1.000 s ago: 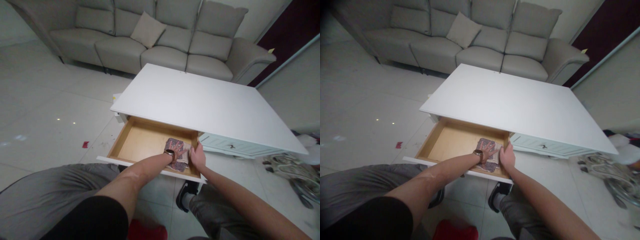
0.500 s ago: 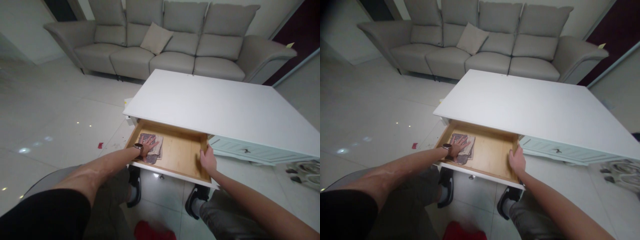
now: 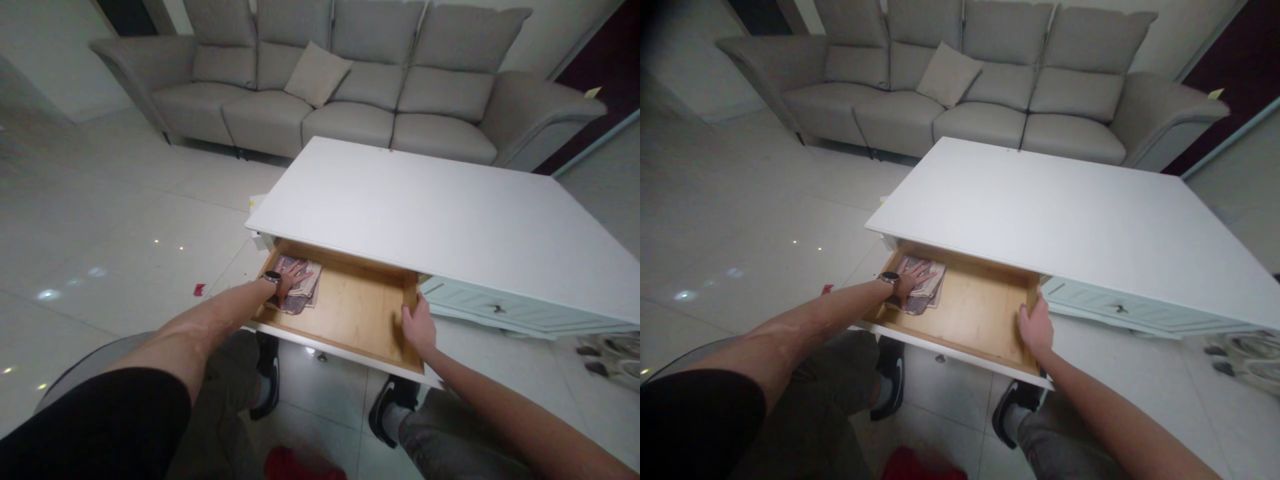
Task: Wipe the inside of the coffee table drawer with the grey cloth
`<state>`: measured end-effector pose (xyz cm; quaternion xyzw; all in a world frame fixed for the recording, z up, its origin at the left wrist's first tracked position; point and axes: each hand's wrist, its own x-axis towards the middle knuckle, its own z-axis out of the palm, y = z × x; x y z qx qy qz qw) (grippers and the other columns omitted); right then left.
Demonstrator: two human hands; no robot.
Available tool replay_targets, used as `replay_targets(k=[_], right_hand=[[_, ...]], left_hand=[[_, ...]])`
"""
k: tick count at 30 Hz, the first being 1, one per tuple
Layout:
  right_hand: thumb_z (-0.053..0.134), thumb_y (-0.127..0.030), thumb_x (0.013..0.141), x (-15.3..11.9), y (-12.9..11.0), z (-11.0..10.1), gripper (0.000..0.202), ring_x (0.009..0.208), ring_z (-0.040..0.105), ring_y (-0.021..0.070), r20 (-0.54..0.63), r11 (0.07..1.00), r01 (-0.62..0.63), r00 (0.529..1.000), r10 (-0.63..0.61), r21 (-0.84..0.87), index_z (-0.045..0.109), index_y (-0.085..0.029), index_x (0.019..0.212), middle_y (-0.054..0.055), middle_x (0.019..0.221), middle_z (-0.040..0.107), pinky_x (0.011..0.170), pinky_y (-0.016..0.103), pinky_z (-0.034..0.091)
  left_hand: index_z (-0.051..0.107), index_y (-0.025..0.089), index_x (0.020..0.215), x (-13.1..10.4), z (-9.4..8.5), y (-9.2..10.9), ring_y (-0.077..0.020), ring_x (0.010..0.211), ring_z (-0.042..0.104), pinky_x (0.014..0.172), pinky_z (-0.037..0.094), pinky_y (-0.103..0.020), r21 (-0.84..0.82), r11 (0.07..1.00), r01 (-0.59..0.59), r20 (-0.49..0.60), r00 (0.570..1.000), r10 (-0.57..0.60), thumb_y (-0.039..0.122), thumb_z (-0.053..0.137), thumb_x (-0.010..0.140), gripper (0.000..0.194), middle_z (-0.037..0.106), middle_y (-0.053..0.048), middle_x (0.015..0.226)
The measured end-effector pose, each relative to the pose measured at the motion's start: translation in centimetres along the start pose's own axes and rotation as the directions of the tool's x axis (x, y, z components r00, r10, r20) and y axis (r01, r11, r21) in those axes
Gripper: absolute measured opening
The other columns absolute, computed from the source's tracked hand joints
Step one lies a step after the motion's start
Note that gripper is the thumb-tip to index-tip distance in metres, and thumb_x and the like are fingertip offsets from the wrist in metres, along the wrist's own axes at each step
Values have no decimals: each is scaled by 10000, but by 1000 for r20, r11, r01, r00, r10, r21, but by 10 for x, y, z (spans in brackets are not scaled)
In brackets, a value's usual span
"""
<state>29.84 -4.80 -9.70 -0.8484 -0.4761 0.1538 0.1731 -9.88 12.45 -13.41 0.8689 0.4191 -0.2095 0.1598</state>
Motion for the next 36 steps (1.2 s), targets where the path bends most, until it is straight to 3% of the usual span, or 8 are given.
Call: replay_targets(k=[9, 14, 17, 21, 25, 30, 33, 36], right_hand=[[363, -464, 937, 8, -2, 1, 706, 1218, 575, 325, 5, 1000, 2, 1000, -2, 5, 256, -167, 1569, 157, 1497, 470, 1013, 440, 435], [350, -471, 940, 12, -1, 1, 701, 1219, 570, 334, 1, 1000, 12, 1000, -12, 7, 265, -163, 1563, 160, 1480, 482, 1011, 454, 436], [347, -468, 942, 12, -1, 0, 696, 1195, 583, 333, 13, 1000, -2, 1000, 2, 4, 264, -171, 1566, 162, 1473, 484, 999, 459, 441], [359, -459, 942, 12, -2, -1, 702, 1213, 570, 325, 18, 1000, -6, 1000, 6, 8, 256, -172, 1574, 164, 1483, 472, 1014, 452, 431], [339, -461, 953, 12, -3, -1, 688, 1204, 579, 321, 16, 1000, -8, 1000, 8, 0, 255, -174, 1573, 158, 1486, 475, 1004, 443, 438], [280, -455, 972, 14, 0, 3, 655, 1249, 555, 322, -19, 1000, 24, 1000, -24, 14, 287, -154, 1553, 163, 1501, 467, 1022, 438, 431], [268, -455, 974, 14, 1, 4, 655, 1274, 538, 316, -22, 999, 37, 999, -37, 18, 294, -140, 1547, 167, 1525, 439, 1029, 431, 430], [267, -467, 976, 14, -1, 4, 661, 1283, 533, 311, -19, 999, 42, 999, -41, 16, 281, -142, 1552, 161, 1546, 415, 1032, 423, 430]], left_hand=[[150, 352, 1607, 44, -23, -18, -471, 1511, -38, 1089, -43, -767, -25, 1000, 2, 0, 1000, -2, 369, 969, 325, 1522, -37, -143, 1696], [65, 340, 1615, 49, -18, -8, -504, 1495, -94, 1061, -41, -795, -17, 999, 42, 17, 999, -42, 356, 977, 291, 1608, -71, -184, 1686], [36, 342, 1615, 54, -16, 10, -518, 1484, -144, 1038, -56, -814, -41, 999, 31, 12, 999, -31, 423, 970, 325, 1594, -113, -189, 1679], [-6, 378, 1609, 77, -18, 62, -515, 1479, -181, 1020, -84, -831, -64, 998, -26, -3, 1000, 26, 483, 959, 342, 1596, -163, -158, 1676], [-28, 373, 1610, 116, -22, 144, -511, 1481, -182, 1013, -72, -849, -50, 997, -63, -26, 998, 62, 511, 945, 375, 1578, -144, -150, 1679], [117, 369, 1616, 160, -25, 241, -527, 1485, -142, 1061, -46, -831, -87, 983, -160, -101, 983, 151, 476, 952, 379, 1497, -78, -116, 1692], [128, 362, 1618, 173, -24, 271, -507, 1492, -147, 1099, -42, -802, -111, 973, -201, -147, 972, 184, 455, 943, 411, 1460, -58, -104, 1694], [77, 323, 1628, 173, -20, 278, -481, 1489, -195, 1107, -44, -795, -93, 977, -192, -146, 973, 178, 434, 931, 456, 1454, -98, -124, 1683]])
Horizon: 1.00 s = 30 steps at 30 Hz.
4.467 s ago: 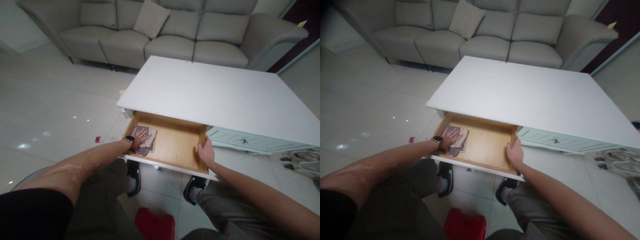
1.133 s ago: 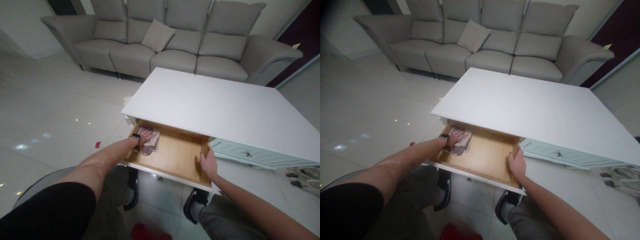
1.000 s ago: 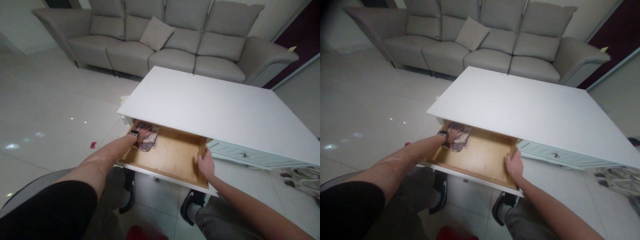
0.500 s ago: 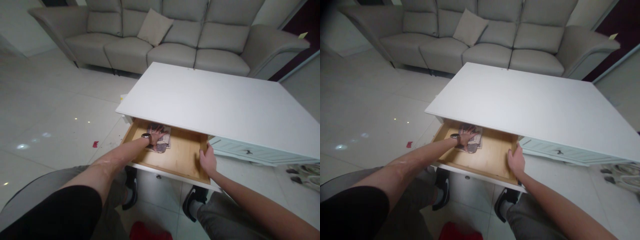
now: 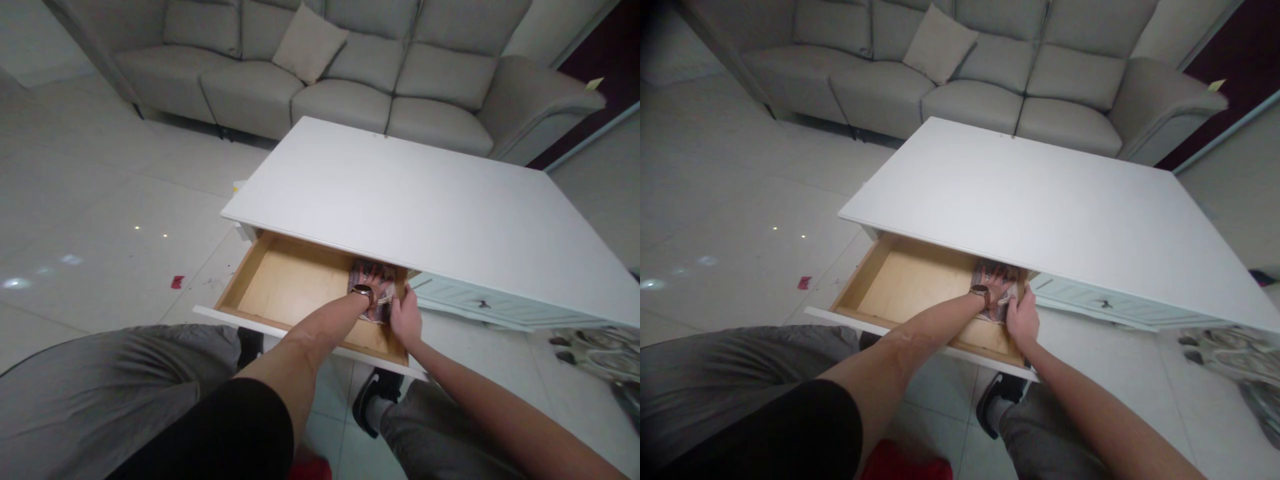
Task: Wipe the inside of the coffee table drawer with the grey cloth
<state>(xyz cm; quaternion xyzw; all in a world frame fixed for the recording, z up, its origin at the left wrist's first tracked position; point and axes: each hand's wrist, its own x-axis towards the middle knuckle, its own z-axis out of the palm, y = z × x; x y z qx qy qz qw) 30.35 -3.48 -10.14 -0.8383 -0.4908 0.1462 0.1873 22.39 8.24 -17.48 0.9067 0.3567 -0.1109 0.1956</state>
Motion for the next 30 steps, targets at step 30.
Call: replay_targets(k=[30], right_hand=[[307, -470, 977, 0, 0, 0, 648, 1243, 557, 325, -1, 999, -13, 1000, 13, -47, 271, -161, 1546, 180, 1469, 468, 1008, 436, 430]], left_hand=[[-59, 368, 1605, -211, 5, -208, -473, 1499, -172, 1003, -94, -848, 170, 965, 201, 168, 959, -229, 471, 946, 398, 1574, -169, -136, 1675]])
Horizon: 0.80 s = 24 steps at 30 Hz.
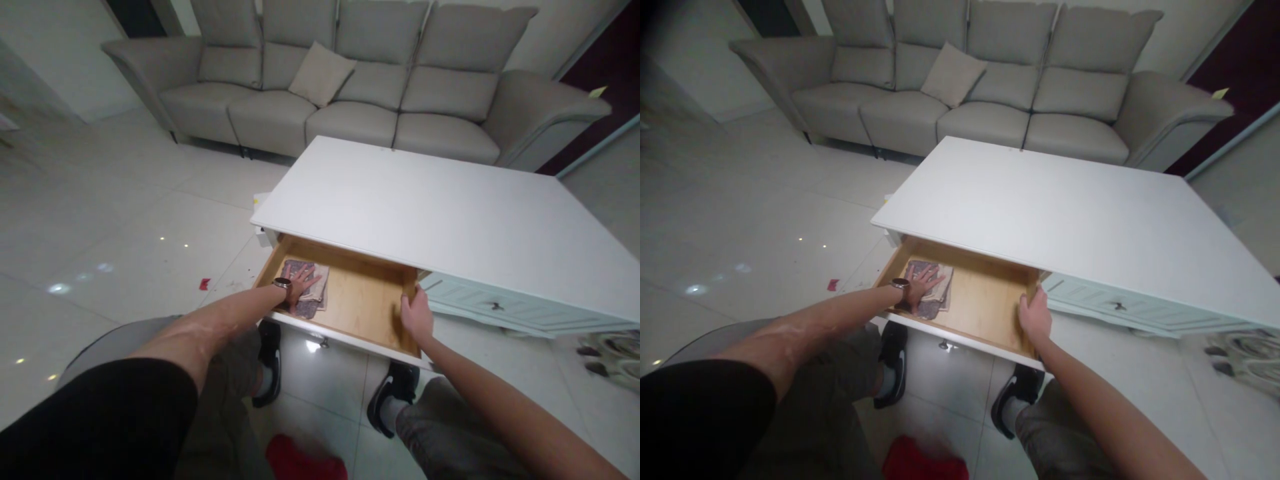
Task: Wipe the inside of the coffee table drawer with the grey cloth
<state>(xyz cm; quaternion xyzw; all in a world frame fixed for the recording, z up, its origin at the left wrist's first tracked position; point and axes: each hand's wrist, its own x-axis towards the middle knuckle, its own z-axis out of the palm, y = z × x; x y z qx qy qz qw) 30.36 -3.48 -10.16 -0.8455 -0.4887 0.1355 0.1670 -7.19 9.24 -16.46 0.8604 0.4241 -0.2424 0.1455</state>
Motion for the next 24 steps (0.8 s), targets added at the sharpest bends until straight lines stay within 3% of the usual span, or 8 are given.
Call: replay_targets(k=[2, 5, 12, 24], right_hand=[[314, -462, 976, 0, 0, 0, 649, 1231, 565, 322, -1, 1000, 3, 1000, -3, -14, 258, -164, 1550, 176, 1467, 469, 1000, 434, 438], [366, -426, 955, -1, 0, -1, 672, 1194, 586, 319, 5, 999, 13, 1000, -13, -52, 228, -163, 1558, 176, 1460, 469, 970, 428, 461], [407, -292, 911, -9, 2, -2, 708, 1062, 645, 318, 24, 991, 32, 999, -29, -128, 185, -179, 1573, 184, 1377, 512, 886, 445, 498], [435, -228, 883, -32, 4, -4, 717, 1019, 651, 301, 39, 987, 5, 999, 1, -160, 209, -163, 1561, 187, 1320, 532, 844, 411, 501]], left_hand=[[-38, 366, 1609, -10, 5, -19, -473, 1504, -151, 1019, -102, -831, 8, 999, 35, -12, 999, -35, 431, 960, 353, 1605, -151, -144, 1678], [-11, 366, 1611, -18, 9, -29, -465, 1509, -139, 1046, -124, -798, 15, 999, 43, -55, 998, -42, 375, 970, 330, 1614, -123, -136, 1685], [-9, 357, 1613, -21, 12, -20, -453, 1510, -146, 1050, -99, -807, 46, 998, 52, -45, 998, -50, 344, 961, 391, 1560, -112, -136, 1685], [6, 378, 1610, -34, 30, -16, -469, 1512, -112, 1037, -62, -829, 18, 1000, 16, -86, 996, -15, 369, 975, 365, 1578, -91, -145, 1687]])
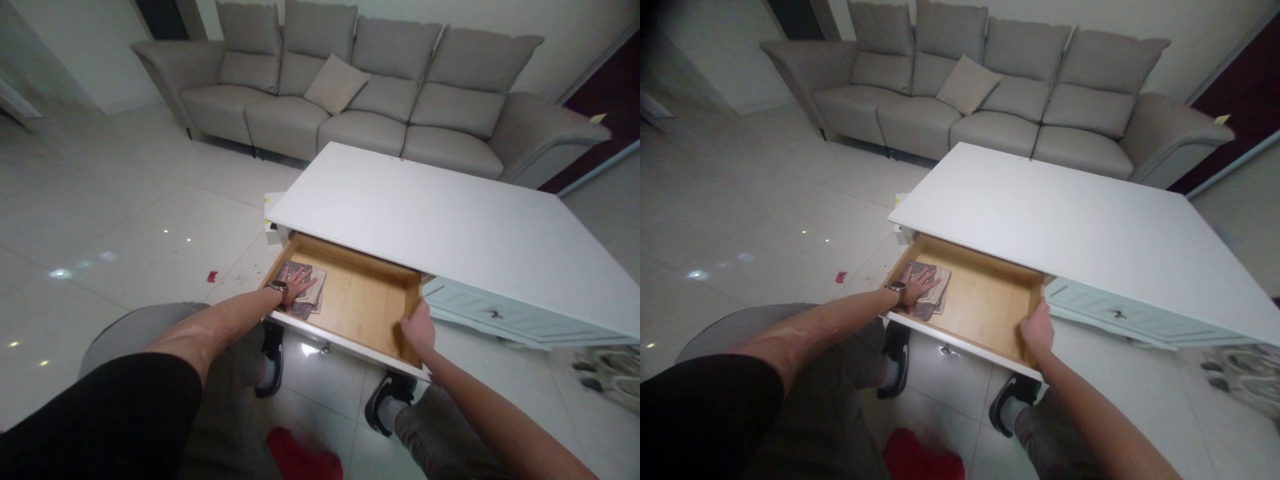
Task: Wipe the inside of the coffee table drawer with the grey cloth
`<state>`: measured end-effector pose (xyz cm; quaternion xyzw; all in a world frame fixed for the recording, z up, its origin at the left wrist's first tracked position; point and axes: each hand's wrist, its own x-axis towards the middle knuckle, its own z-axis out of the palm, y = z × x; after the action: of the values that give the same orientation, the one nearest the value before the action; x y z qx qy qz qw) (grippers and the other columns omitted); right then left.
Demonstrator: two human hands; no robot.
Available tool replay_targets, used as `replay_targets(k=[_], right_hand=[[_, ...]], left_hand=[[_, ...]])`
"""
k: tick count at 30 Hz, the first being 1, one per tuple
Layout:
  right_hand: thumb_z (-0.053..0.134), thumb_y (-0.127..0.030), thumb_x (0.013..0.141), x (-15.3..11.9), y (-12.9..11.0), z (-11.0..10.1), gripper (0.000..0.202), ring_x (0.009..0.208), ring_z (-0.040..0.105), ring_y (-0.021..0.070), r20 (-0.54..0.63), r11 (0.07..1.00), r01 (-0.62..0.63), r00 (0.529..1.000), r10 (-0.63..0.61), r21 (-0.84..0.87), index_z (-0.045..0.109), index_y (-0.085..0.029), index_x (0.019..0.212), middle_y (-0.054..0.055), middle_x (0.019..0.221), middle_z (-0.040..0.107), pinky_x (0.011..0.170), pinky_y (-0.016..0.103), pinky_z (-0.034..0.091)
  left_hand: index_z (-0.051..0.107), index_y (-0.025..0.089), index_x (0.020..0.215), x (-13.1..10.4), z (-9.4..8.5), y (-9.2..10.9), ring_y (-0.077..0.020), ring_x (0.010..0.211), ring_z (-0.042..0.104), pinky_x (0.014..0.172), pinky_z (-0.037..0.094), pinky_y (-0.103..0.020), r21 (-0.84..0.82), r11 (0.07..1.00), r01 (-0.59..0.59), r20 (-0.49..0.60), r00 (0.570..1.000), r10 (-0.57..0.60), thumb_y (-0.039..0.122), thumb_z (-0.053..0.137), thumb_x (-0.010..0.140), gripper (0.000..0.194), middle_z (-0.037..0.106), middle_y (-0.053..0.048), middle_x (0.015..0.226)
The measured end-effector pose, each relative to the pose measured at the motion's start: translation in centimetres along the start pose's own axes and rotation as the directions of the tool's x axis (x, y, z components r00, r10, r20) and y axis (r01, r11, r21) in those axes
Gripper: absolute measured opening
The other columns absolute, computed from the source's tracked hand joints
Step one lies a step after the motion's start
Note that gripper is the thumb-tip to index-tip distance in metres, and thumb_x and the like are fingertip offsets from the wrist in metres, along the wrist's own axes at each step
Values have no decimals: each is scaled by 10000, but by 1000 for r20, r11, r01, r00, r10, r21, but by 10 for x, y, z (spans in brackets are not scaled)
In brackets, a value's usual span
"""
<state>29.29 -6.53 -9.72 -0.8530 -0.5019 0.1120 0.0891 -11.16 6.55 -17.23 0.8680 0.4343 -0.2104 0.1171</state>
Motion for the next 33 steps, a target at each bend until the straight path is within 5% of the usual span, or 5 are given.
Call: replay_targets(k=[8, 17, 22, 28, 33], right_hand=[[436, -212, 878, 1, 1, 0, 713, 1053, 646, 291, 12, 1000, -20, 1000, 19, 24, 214, -178, 1555, 172, 1318, 548, 862, 399, 490], [440, -173, 861, -1, 3, 2, 763, 1036, 660, 286, 33, 998, -56, 998, 55, 36, 192, -217, 1582, 163, 1353, 542, 865, 395, 483], [433, -170, 850, 0, 5, 3, 770, 1073, 653, 296, 22, 998, -44, 999, 43, 41, 190, -195, 1580, 163, 1417, 524, 885, 397, 489], [424, -178, 850, 2, 5, 2, 764, 1054, 657, 311, 53, 997, -66, 997, 64, 41, 200, -181, 1581, 177, 1417, 532, 885, 432, 494], [435, -191, 860, 2, 5, 2, 755, 1116, 635, 298, 45, 995, -71, 997, 67, 71, 213, -193, 1582, 163, 1432, 524, 933, 412, 472]], left_hand=[[66, 382, 1610, 18, -10, -15, -449, 1523, -86, 1052, -67, -807, -104, 994, -40, 11, 999, 41, 510, 906, 501, 1398, -79, -143, 1690], [65, 359, 1611, 62, -46, -44, -451, 1522, -73, 1054, -57, -797, -72, 991, -110, 40, 993, 113, 487, 935, 411, 1488, -66, -182, 1685], [74, 363, 1610, 72, -51, -50, -468, 1514, -78, 1043, -89, -796, -96, 987, -128, 2, 992, 129, 478, 945, 379, 1512, -63, -183, 1686], [43, 332, 1617, 78, -43, -29, -525, 1481, -153, 1002, -69, -840, -73, 995, -64, 34, 997, 66, 519, 967, 293, 1625, -96, -229, 1670], [7, 352, 1615, 100, -46, 28, -533, 1464, -200, 987, -91, -851, -80, 988, -128, 29, 991, 131, 536, 969, 271, 1662, -127, -205, 1671]])
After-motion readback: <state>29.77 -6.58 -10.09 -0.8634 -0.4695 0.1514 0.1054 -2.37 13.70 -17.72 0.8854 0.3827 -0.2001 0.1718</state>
